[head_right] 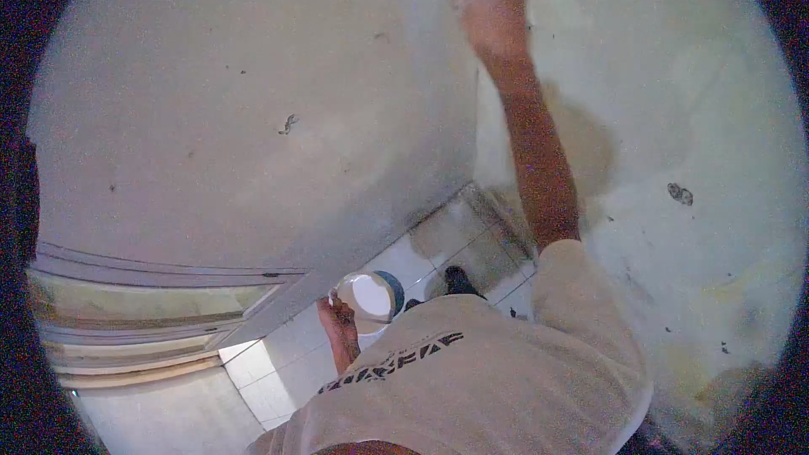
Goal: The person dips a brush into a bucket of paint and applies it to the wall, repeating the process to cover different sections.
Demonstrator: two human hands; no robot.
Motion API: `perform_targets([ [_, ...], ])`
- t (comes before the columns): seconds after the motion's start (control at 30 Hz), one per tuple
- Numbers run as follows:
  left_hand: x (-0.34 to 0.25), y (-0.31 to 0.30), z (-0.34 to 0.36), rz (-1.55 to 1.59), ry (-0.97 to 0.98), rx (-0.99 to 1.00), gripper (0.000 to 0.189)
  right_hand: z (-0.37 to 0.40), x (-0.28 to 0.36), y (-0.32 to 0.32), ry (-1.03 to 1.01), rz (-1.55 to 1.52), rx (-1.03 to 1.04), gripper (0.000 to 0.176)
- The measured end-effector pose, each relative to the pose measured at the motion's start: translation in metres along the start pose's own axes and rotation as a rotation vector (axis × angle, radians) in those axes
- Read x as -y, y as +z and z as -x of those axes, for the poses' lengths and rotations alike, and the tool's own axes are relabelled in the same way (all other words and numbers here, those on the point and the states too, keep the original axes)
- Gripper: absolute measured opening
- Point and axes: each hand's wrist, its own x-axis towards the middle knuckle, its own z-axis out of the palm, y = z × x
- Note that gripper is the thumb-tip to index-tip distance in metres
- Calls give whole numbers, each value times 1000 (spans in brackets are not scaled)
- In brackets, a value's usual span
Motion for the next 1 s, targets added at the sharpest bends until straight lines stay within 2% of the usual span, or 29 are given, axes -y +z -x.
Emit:
perform_targets([
  [0.03,3,-6,-3,-14,4,-1,22,8,-13,17,90,138,126,34],
  [0.1,13,-24,-9,-44,52,32,24,70,-58,76,-220,-84,-38,44],
  [0.17,12,-18,0,-35,21,18,23,151,-116,128,-178,64,81,60],
  [0.2,11,-12,8,-60,52,-22,26,191,-140,148,-175,-54,78,62],
  [0.27,11,-2,15,-81,76,-53,30,258,-172,157,-4,-67,243,63],
  [0.4,9,0,22,-107,80,-64,29,303,-204,155,54,-14,347,61],
  [0.47,6,0,27,-149,90,-72,29,310,-220,153,133,187,550,48],
  [0.5,5,3,28,-148,74,-70,29,311,-230,156,142,190,550,48],
  [0.57,9,3,29,-149,59,-56,29,308,-265,171,199,343,821,33],
  [0.67,11,-7,23,-141,48,-52,29,282,-276,167,147,405,744,25],
  [0.73,18,-10,24,-108,157,-72,27,216,-186,100,398,281,594,25],
  [0.8,11,-3,29,-102,138,-59,26,182,-148,65,166,124,139,24],
  [0.87,12,-7,36,-104,97,-77,26,136,-94,34,44,-131,-100,28],
  [1.0,18,-11,25,-93,57,-63,25,102,-86,47,-37,-159,-27,31],
])
